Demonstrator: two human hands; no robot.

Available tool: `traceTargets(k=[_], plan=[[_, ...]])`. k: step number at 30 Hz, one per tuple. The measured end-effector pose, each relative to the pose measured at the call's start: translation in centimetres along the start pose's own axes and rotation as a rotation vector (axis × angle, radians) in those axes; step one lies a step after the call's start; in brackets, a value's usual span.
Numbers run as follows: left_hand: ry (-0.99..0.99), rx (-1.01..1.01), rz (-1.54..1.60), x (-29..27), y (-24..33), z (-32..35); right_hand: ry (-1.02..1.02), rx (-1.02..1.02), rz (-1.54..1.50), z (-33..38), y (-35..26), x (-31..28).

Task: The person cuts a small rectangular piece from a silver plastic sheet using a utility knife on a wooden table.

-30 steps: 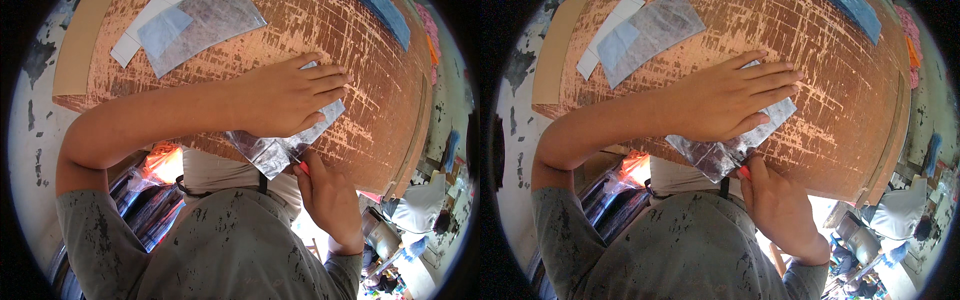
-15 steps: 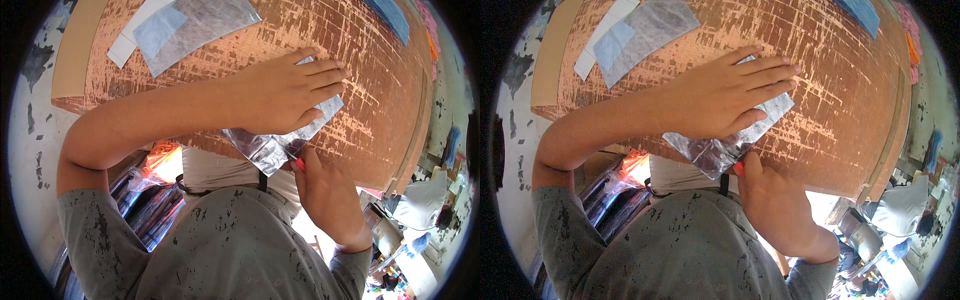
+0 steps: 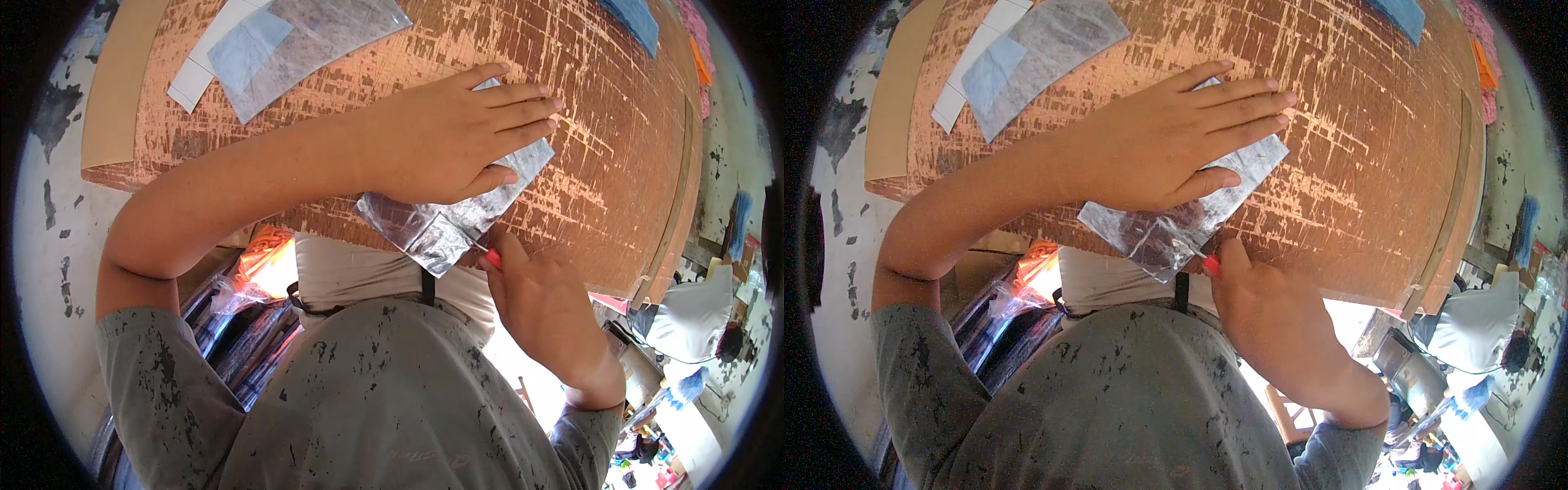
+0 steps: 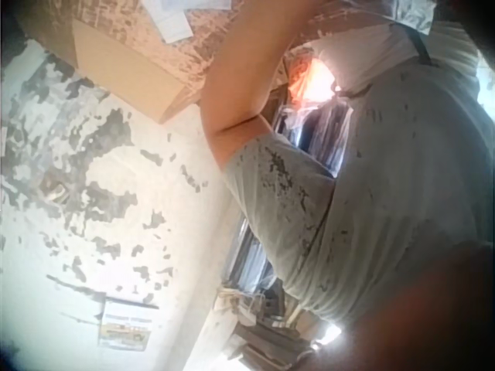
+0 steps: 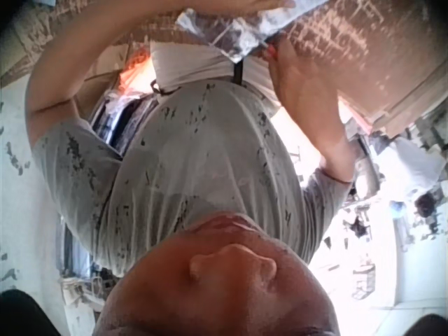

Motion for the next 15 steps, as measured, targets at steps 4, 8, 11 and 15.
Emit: traceTargets(k=[4,8,11,15], plan=[[-0.006,-0.008,-0.015,0.0,0.0,0.1,-0.011,-0.005,-0.014,1.5,0.8,0.3],[-0.011,0.002,-0.014,0.1,-0.1,0.0,0.047,-0.055,0.013,2.4,0.9,0.3],[0.000,0.014,0.008,-0.1,-0.1,0.0,-0.012,0.019,-0.046,2.7,1.3,0.5],[0.012,0.029,0.002,-0.3,0.0,0.0,0.010,0.026,-0.015,3.5,1.7,0.9]])
Point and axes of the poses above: each hand's wrist, its own z-axis away from the middle knuckle, its own x-axis out of the palm, y = z × x, the point moved 9 cm from there along -z, towards the middle knuckle, and after that the axes turned 14 degrees about -x, right-handed, at the moved point
